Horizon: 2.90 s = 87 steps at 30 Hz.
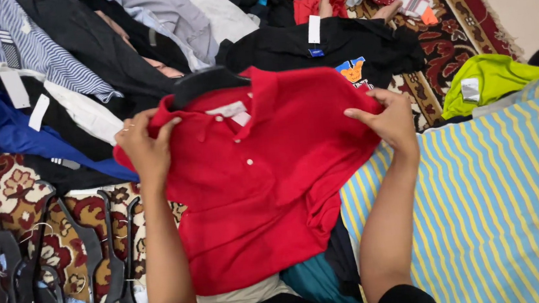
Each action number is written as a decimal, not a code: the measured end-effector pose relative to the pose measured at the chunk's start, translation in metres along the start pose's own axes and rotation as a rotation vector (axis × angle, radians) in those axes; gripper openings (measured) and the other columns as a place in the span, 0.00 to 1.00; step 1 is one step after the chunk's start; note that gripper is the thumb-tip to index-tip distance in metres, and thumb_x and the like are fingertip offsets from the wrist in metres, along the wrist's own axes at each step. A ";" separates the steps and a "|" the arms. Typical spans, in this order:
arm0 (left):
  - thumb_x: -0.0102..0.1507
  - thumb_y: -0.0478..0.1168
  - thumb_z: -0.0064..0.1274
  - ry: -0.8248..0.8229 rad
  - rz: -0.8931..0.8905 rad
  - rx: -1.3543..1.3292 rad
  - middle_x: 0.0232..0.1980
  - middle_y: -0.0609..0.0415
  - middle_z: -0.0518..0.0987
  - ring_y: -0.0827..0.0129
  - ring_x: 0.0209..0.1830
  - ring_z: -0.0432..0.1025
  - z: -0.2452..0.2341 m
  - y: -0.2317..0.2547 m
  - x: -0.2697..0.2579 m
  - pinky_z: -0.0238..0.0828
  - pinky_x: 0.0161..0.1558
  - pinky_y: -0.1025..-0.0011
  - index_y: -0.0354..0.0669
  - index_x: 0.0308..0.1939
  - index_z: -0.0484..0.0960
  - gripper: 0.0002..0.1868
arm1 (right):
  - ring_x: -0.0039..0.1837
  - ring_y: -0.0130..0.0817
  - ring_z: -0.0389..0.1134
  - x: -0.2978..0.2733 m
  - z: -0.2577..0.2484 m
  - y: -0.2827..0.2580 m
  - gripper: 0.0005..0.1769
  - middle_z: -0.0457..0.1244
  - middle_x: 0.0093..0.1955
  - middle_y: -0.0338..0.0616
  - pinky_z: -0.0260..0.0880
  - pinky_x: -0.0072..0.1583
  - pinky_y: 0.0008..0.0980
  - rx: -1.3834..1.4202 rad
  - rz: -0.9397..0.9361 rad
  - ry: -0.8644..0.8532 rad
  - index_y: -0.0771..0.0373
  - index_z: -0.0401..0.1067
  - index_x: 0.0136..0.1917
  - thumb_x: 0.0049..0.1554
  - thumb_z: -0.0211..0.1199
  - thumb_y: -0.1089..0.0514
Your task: Placing shirts on hangers and buttoning the collars to prepare them for display
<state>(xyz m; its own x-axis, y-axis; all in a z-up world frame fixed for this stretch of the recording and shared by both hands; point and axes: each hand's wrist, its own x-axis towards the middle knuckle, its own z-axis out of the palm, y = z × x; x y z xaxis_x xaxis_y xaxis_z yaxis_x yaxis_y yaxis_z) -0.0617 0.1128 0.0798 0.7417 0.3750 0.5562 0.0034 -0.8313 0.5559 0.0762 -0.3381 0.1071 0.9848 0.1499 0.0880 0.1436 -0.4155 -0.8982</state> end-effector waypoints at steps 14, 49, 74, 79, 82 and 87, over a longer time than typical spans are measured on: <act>0.59 0.50 0.81 0.250 -0.071 0.110 0.42 0.60 0.83 0.62 0.43 0.70 -0.006 -0.041 0.007 0.51 0.56 0.65 0.49 0.48 0.86 0.22 | 0.33 0.41 0.67 0.014 -0.054 0.136 0.07 0.62 0.26 0.35 0.68 0.43 0.35 -0.518 0.116 0.435 0.45 0.82 0.43 0.48 0.74 0.51; 0.56 0.49 0.76 0.074 0.125 -0.184 0.43 0.64 0.83 0.66 0.45 0.72 -0.031 0.043 0.019 0.50 0.61 0.64 0.50 0.46 0.84 0.20 | 0.71 0.42 0.63 -0.012 0.070 -0.063 0.24 0.65 0.65 0.43 0.48 0.72 0.49 -0.599 -0.834 0.225 0.50 0.70 0.73 0.65 0.61 0.46; 0.54 0.43 0.71 -0.829 -0.746 -0.750 0.37 0.39 0.84 0.52 0.36 0.79 -0.006 0.038 -0.094 0.77 0.35 0.51 0.37 0.50 0.87 0.22 | 0.50 0.55 0.71 0.009 -0.027 -0.043 0.10 0.67 0.45 0.46 0.71 0.51 0.53 -0.647 -0.368 0.773 0.53 0.77 0.56 0.67 0.64 0.47; 0.70 0.42 0.51 -0.533 -0.938 -1.093 0.50 0.36 0.80 0.48 0.44 0.79 0.017 0.020 -0.100 0.78 0.43 0.45 0.43 0.70 0.73 0.24 | 0.52 0.58 0.72 0.003 -0.057 -0.022 0.11 0.69 0.47 0.48 0.70 0.52 0.57 -0.631 -0.239 0.863 0.53 0.77 0.55 0.65 0.66 0.47; 0.71 0.44 0.52 -0.420 -0.964 -1.142 0.47 0.39 0.80 0.52 0.40 0.80 0.011 0.028 -0.086 0.79 0.37 0.50 0.44 0.70 0.71 0.24 | 0.53 0.57 0.72 -0.009 -0.077 -0.016 0.11 0.70 0.48 0.47 0.70 0.53 0.60 -0.603 -0.138 0.895 0.51 0.78 0.55 0.64 0.67 0.46; 0.54 0.43 0.68 -1.026 -0.763 -0.717 0.62 0.33 0.78 0.43 0.60 0.73 -0.059 0.108 -0.037 0.66 0.61 0.39 0.40 0.72 0.73 0.42 | 0.54 0.54 0.72 -0.033 -0.119 -0.009 0.09 0.70 0.47 0.44 0.71 0.54 0.57 -0.638 -0.084 0.910 0.49 0.78 0.55 0.64 0.67 0.46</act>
<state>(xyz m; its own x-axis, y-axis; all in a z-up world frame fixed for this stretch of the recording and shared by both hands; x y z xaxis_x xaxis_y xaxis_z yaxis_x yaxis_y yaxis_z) -0.1285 0.0340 0.1558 0.8556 -0.0837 -0.5109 0.5056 -0.0766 0.8593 0.0544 -0.4461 0.1638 0.6368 -0.4060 0.6555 -0.0205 -0.8588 -0.5120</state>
